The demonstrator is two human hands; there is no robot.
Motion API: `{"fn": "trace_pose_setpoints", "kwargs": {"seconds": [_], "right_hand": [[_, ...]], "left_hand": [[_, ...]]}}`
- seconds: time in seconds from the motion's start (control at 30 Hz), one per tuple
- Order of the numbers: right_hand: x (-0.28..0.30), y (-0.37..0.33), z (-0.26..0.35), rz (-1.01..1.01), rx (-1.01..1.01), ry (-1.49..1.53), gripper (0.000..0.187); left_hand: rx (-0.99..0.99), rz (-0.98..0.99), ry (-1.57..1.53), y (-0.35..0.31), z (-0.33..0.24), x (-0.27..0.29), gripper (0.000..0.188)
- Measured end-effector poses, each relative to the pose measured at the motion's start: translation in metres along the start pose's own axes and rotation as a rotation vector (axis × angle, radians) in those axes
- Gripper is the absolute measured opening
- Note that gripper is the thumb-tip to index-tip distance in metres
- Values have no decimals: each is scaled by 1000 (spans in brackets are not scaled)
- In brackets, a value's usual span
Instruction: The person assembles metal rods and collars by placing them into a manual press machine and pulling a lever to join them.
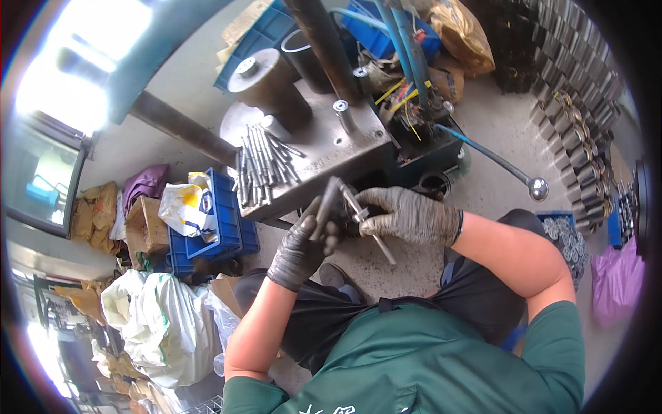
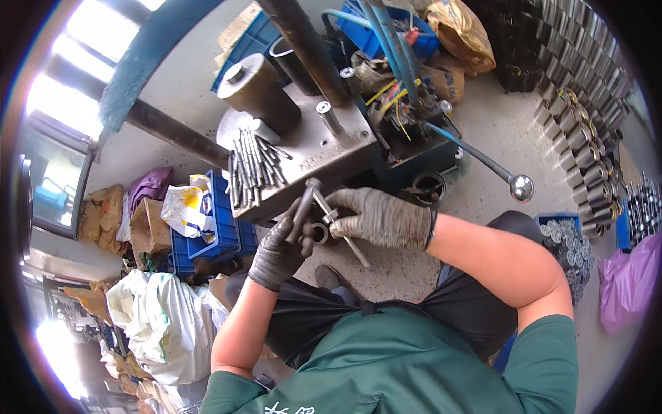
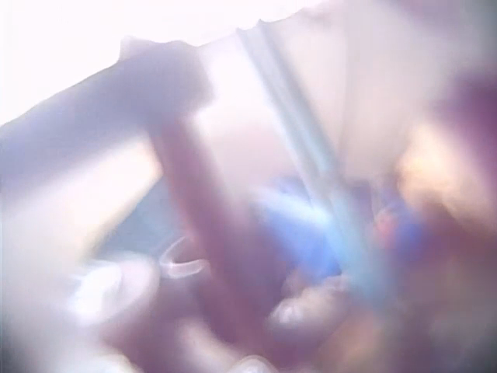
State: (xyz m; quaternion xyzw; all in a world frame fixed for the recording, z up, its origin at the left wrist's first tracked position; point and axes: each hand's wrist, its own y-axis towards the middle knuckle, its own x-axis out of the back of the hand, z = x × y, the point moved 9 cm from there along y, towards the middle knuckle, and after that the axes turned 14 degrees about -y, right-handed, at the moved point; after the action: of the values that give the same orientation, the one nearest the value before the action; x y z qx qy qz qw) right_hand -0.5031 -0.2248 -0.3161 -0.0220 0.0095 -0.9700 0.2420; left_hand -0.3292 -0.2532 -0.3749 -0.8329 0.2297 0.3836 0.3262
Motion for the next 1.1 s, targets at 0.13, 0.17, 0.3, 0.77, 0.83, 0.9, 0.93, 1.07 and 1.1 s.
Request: {"fn": "trace_pose_setpoints", "kwargs": {"seconds": [0.13, 0.17, 0.3, 0.77, 0.83, 0.9, 0.93, 1.07, 1.1], "right_hand": [[-21, -1, 0, 53, -61, 120, 38], [-22, -2, -3, 36, -126, 118, 39], [-12, 10, -13, -133, -115, -29, 42], [26, 14, 0, -391, -7, -524, 80], [31, 16, 1, -374, -53, -574, 91], [33, 18, 2, -358, 11, -711, 98], [35, 19, 2, -351, -12, -752, 101], [43, 20, 5, -304, -12, -682, 95], [45, 18, 9, -284, 30, -576, 86]], "left_hand": [[-237, 168, -80, 22, -35, -25, 59], [-288, 127, -121, 26, -42, -31, 56], [-348, 186, -231, 44, -50, -26, 48], [-408, 132, -1, 48, -24, -28, 51], [-325, 212, -10, 50, -17, -35, 51], [-255, 219, 35, 49, -6, -35, 49], [-251, 228, 16, 51, -5, -34, 47], [-314, 255, -3, 56, -17, -35, 41], [-375, 256, -5, 53, -24, -39, 40]]}}
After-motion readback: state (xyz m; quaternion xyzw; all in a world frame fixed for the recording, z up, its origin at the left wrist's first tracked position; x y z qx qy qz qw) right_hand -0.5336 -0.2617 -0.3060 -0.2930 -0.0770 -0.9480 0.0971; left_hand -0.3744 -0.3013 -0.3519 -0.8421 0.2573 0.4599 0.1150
